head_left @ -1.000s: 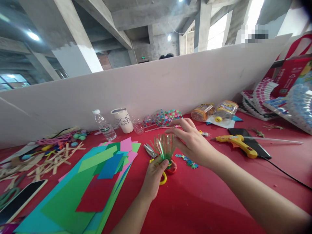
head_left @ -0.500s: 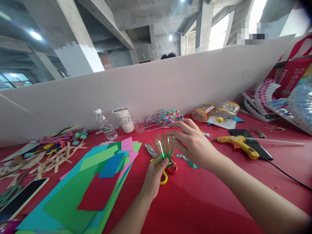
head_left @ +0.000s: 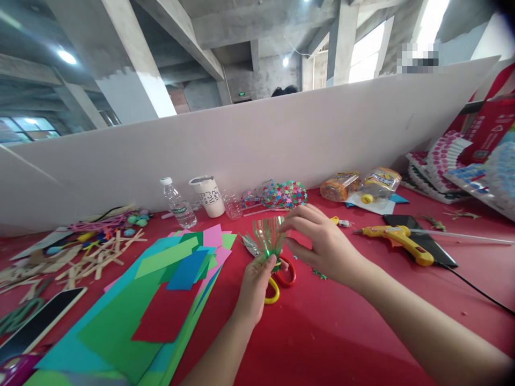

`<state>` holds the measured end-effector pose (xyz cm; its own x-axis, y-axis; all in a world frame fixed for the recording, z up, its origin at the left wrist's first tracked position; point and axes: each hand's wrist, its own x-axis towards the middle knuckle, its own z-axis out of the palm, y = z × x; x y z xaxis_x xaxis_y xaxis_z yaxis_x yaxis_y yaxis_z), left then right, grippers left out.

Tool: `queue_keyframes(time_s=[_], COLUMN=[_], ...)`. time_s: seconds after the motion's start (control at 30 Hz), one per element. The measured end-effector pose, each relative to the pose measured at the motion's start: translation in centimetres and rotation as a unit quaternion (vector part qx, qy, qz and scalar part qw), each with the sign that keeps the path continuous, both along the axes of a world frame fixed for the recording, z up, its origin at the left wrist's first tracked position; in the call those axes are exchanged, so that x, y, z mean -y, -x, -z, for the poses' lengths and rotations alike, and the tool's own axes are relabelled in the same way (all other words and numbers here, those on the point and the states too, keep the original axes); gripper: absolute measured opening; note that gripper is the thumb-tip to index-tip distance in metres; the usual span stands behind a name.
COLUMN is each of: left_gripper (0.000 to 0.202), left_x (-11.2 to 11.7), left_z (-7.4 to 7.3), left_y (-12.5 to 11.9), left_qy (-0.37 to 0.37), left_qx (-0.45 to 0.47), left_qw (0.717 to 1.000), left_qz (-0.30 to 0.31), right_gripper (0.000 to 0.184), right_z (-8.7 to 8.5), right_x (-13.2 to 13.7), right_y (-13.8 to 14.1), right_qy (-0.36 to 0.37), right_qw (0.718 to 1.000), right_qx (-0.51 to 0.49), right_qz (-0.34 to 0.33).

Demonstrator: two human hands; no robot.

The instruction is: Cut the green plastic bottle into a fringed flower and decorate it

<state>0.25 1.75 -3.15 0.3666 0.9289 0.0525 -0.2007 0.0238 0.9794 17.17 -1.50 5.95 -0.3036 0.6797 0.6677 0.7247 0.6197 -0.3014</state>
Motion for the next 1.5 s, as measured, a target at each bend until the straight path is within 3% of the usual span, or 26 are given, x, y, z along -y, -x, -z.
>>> queue_keyframes(time_s=[0.13,0.23,0.43,0.97,1.33,1.5], left_gripper=[0.021,0.014,0.01,0.007,0.019,0.025], left_x=[0.1,0.1,0.3,-0.2,-0.4,-0.5], left_z=[-0.1,-0.2,-0.7,0.3,0.3,0.3], left_y=[-0.2,-0.3,-0.5,-0.3,0.0,0.1], left_qy=[0.023,0.032,0.05,0.097,0.008,-0.027], left_qx=[0.044,0.075,0.103,0.193,0.056,0.062], left_qw=[0.999,0.997,0.993,0.976,0.998,0.997], left_qz=[0.013,0.011,0.011,-0.006,-0.011,-0.037], right_gripper=[0.008,0.014,0.016,0.012,0.013,0.011], right_z=[1.2,2.1,3.7,5.4,4.8,4.8], right_x=[-0.4,-0.8,-1.2,-1.4,-1.6,-1.2], right_y=[0.3,0.8,2.0,2.3,2.0,2.4], right_qy=[0.076,0.093,0.065,0.016,0.036,0.025], right_qw=[0.996,0.995,0.997,0.999,0.998,0.999], right_qx=[-0.023,-0.017,0.01,0.036,0.01,0.009], right_qz=[-0.029,-0.016,0.034,0.01,0.055,0.04])
